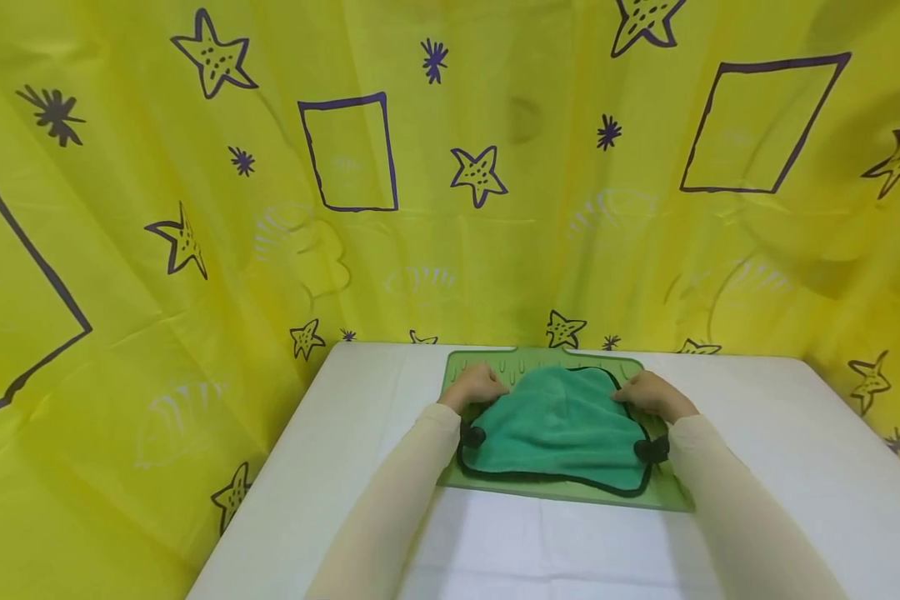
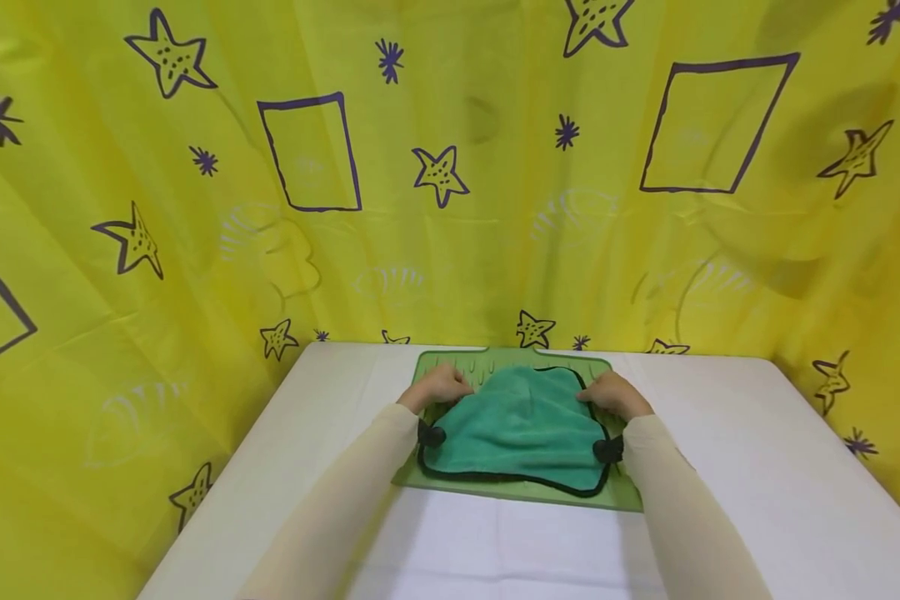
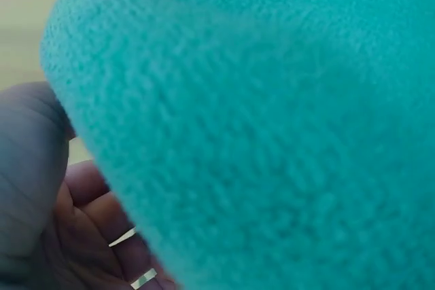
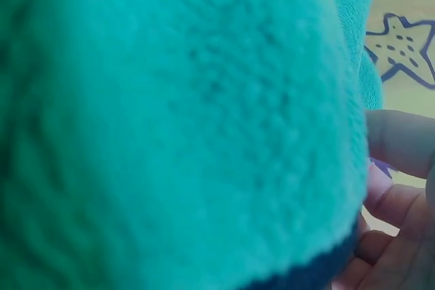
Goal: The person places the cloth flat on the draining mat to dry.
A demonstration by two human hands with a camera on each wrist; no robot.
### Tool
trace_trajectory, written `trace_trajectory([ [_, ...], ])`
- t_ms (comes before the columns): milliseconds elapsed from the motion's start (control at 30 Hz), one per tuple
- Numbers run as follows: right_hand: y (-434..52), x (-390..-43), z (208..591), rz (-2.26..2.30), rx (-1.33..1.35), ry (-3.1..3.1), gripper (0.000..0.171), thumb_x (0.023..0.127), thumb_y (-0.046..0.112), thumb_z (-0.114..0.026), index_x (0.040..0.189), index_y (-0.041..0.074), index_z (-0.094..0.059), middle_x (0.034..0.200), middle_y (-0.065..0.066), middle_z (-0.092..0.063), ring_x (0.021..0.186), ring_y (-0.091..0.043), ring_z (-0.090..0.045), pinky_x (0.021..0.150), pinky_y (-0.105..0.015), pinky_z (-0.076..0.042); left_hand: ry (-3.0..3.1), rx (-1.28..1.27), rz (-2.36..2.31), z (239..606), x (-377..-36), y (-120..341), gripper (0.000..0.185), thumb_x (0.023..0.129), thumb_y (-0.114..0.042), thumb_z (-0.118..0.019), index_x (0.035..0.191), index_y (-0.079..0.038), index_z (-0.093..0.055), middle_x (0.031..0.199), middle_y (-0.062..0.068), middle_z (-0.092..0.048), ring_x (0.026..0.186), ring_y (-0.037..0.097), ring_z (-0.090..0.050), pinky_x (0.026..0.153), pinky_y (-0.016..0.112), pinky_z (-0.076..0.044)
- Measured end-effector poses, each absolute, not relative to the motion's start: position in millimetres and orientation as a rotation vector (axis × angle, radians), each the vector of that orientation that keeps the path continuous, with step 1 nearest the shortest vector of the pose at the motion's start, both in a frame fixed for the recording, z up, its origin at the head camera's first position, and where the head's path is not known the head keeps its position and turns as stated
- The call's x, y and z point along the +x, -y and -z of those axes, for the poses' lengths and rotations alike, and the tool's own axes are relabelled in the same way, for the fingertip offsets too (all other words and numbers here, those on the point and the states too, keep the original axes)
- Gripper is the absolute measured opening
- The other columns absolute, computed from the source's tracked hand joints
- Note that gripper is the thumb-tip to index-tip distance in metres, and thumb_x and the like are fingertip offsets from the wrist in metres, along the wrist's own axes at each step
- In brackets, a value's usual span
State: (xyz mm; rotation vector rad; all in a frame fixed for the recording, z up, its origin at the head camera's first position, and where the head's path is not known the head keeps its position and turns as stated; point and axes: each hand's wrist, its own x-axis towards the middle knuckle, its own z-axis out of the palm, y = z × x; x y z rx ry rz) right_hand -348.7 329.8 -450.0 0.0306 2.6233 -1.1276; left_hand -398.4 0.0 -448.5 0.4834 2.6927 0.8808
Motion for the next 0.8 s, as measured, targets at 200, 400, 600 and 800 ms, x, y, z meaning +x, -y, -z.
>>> trace_trajectory([
  [200, -339, -348, 451, 1.231, 0.021, -2.545, 0.040, 0.102, 0.018, -0.059, 0.065, 0.019, -0.044, 0.061, 0.007, -0.038, 0.056, -0.009, -0.037, 0.060, -0.027, -0.040, -2.740, 0.469, -0.898, 446, -394, 1, 0.052, 0.097, -0.025, -0.070, 0.049, -0.016, -0.052, 0.047, -0.007, -0.040, 0.046, 0.009, -0.037, 0.046, 0.023, -0.031],
  [400, -345, -346, 450, 1.375, 0.074, -2.434, 0.036, 0.104, 0.019, -0.054, 0.070, 0.018, -0.045, 0.065, 0.007, -0.043, 0.064, -0.009, -0.044, 0.069, -0.027, -0.042, -2.872, 0.427, -1.121, 433, -383, 6, 0.040, 0.093, -0.021, -0.070, 0.057, -0.017, -0.056, 0.052, -0.006, -0.047, 0.048, 0.010, -0.042, 0.047, 0.023, -0.035],
  [600, -348, -342, 449, 1.474, 0.074, -2.378, 0.029, 0.106, 0.019, -0.052, 0.077, 0.015, -0.051, 0.068, 0.007, -0.048, 0.062, -0.006, -0.045, 0.067, -0.024, -0.044, -3.053, 0.310, -1.206, 427, -377, 10, 0.015, 0.091, -0.022, -0.065, 0.076, -0.019, -0.065, 0.070, -0.004, -0.063, 0.059, 0.013, -0.052, 0.051, 0.025, -0.039],
  [800, -350, -340, 451, 1.509, 0.060, -2.363, 0.026, 0.106, 0.018, -0.051, 0.081, 0.014, -0.052, 0.066, 0.009, -0.046, 0.061, -0.005, -0.044, 0.067, -0.024, -0.042, -3.000, 0.229, -1.256, 435, -375, 14, 0.011, 0.094, -0.025, -0.068, 0.097, -0.014, -0.068, 0.086, 0.002, -0.068, 0.067, 0.015, -0.058, 0.056, 0.028, -0.043],
])
